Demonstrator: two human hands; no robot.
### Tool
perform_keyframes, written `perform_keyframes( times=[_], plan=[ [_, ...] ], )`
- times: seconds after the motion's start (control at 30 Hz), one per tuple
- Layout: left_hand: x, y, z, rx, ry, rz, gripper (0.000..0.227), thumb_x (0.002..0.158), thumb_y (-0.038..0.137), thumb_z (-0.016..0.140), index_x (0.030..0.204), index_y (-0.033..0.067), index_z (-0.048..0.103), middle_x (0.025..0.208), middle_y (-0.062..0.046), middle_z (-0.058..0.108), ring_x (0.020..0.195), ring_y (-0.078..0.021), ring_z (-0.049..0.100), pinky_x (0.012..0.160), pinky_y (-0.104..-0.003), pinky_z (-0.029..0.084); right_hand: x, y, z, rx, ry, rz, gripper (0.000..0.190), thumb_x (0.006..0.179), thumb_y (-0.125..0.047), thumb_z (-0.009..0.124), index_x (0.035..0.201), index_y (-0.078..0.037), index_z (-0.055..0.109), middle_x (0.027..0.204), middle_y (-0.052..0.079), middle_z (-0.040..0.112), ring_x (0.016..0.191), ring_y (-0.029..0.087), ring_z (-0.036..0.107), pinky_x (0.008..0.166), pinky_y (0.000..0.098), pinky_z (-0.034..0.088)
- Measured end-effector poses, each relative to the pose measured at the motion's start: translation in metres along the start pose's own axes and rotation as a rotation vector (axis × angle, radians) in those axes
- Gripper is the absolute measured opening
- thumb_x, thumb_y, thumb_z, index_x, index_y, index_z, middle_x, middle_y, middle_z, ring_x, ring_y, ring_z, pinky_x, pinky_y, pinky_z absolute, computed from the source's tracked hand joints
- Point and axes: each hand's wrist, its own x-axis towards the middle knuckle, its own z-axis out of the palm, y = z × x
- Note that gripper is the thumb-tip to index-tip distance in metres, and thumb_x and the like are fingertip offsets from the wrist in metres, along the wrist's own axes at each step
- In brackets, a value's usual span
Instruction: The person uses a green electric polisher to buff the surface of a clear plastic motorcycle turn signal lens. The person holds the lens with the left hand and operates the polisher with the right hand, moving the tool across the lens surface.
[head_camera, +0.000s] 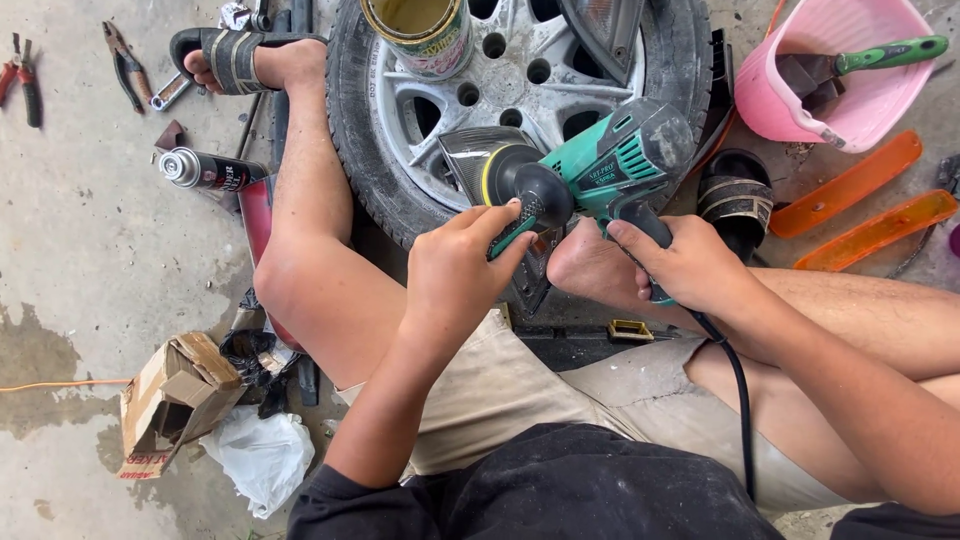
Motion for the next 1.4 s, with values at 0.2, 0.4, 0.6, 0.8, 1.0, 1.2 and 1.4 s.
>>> perform_keyframes(
  times=[0.2,0.4,0.6,0.8,1.0,1.2,1.4],
  plan=[
    [0.004,-0.004,-0.002,-0.015,-0.015,-0.005,0.029,0.088,0.022,0.084,0.116,0.0144,0.077,0.095,-0.019,0.077,0.08,-0.0382,0.078,0.059,-0.041,0.065,-0.001,-0.008,-0.002,-0.026,0.015,-0.011,0.06,0.102,-0.048,0.065,0.074,0.006,0.067,0.056,0.018,0.067,0.051,0.023,0.071,0.05,0.035,0.06],
    [0.002,0.0,-0.001,-0.009,-0.029,0.008,0.029,0.09,0.021,0.083,0.117,0.0133,0.076,0.095,-0.02,0.077,0.081,-0.0389,0.077,0.059,-0.043,0.066,-0.003,-0.003,-0.001,-0.022,0.019,0.011,0.06,0.102,-0.048,0.065,0.074,0.005,0.067,0.056,0.017,0.067,0.051,0.024,0.071,0.05,0.035,0.059],
    [0.009,-0.002,-0.007,-0.005,-0.034,-0.003,0.027,0.089,0.022,0.084,0.114,0.0138,0.077,0.095,-0.019,0.077,0.079,-0.0362,0.078,0.058,-0.039,0.065,-0.002,-0.01,0.0,-0.034,0.023,-0.013,0.057,0.102,-0.044,0.066,0.072,0.005,0.068,0.055,0.018,0.067,0.05,0.024,0.071,0.049,0.0355,0.059],
    [0.023,-0.013,-0.011,-0.003,0.017,-0.017,0.029,0.085,0.022,0.088,0.111,0.0143,0.08,0.092,-0.018,0.077,0.076,-0.037,0.077,0.056,-0.041,0.064,0.002,-0.048,-0.007,-0.041,-0.012,0.015,0.055,0.101,-0.044,0.065,0.073,0.004,0.067,0.056,0.016,0.066,0.052,0.021,0.07,0.05,0.0316,0.058],
    [0.034,-0.02,-0.026,-0.036,0.037,-0.057,0.029,0.084,0.02,0.09,0.111,0.0124,0.08,0.091,-0.018,0.078,0.077,-0.0401,0.076,0.055,-0.044,0.062,0.017,-0.062,-0.009,-0.104,-0.027,-0.086,0.058,0.1,-0.045,0.065,0.072,0.006,0.067,0.055,0.016,0.066,0.049,0.023,0.071,0.048,0.0334,0.059],
    [0.04,-0.027,-0.031,-0.074,0.064,-0.106,0.03,0.084,0.02,0.09,0.111,0.0141,0.08,0.09,-0.017,0.078,0.076,-0.0399,0.076,0.058,-0.043,0.062,0.028,-0.082,-0.011,-0.187,-0.029,-0.065,0.059,0.099,-0.05,0.066,0.065,-0.002,0.067,0.052,0.01,0.066,0.049,0.02,0.07,0.052,0.0294,0.057],
    [0.037,-0.034,-0.031,-0.05,0.09,-0.116,0.03,0.083,0.021,0.091,0.111,0.0158,0.08,0.088,-0.016,0.078,0.075,-0.0385,0.076,0.058,-0.043,0.062,0.035,-0.089,-0.01,-0.239,-0.059,-0.086,0.061,0.101,-0.051,0.062,0.064,-0.002,0.067,0.051,0.011,0.066,0.049,0.021,0.07,0.054,0.0312,0.055]
  ],
)
